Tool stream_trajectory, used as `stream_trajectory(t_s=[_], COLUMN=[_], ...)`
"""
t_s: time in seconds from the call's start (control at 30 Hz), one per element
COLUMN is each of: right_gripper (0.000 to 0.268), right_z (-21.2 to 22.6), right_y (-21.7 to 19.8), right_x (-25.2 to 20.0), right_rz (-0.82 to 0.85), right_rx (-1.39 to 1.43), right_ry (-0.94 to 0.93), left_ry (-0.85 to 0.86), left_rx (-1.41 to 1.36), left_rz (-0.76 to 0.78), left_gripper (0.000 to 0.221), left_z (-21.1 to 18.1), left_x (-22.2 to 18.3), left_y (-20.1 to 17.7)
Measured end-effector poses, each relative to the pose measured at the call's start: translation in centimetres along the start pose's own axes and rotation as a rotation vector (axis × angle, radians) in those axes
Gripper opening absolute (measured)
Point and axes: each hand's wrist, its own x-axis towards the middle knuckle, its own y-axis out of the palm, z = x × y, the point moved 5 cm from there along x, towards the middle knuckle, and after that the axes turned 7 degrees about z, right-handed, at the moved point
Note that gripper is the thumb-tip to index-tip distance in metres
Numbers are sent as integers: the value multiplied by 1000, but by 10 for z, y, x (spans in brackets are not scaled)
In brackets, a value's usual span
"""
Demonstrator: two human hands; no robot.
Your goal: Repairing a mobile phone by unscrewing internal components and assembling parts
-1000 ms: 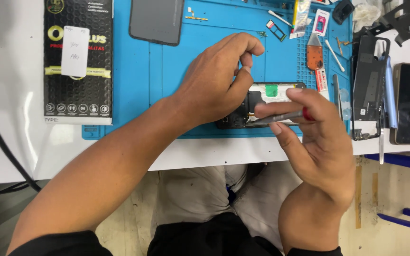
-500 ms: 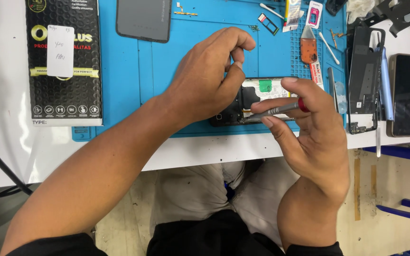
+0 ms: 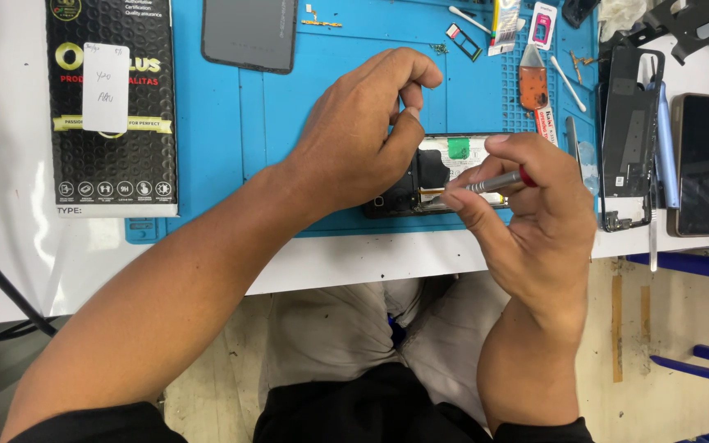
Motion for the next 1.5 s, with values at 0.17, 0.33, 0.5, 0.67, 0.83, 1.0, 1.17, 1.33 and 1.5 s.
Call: stream_trajectory(t_s=[0.17,0.33,0.5,0.67,0.83,1.0,1.17,1.33,1.5], right_gripper=[48,48,44,43,55,52,52,46,39], right_z=[9,3,15,9,6,5,7,9,18], right_y=[-6,-2,-2,1,-6,-4,-5,3,3], right_x=[-2,-1,-3,-4,2,-4,-1,-7,0], right_rz=[138,96,133,159,-6,133,60,156,70], right_rx=[149,123,101,122,-233,121,-129,48,-296], right_ry=[4,-39,-7,-45,-12,42,-64,18,-67], left_ry=[5,25,26,1,32,30,27,26,43], left_rx=[-4,-3,0,-2,3,14,9,15,8], left_rz=[-7,-6,-2,10,16,3,6,2,3], left_gripper=[31,31,31,31,31,31,32,33,32], left_z=[-1,-1,-1,-2,-1,0,-1,-2,-4], left_x=[-1,-1,-1,-1,-2,0,-1,0,0], left_y=[0,1,1,1,2,1,1,-1,-2])
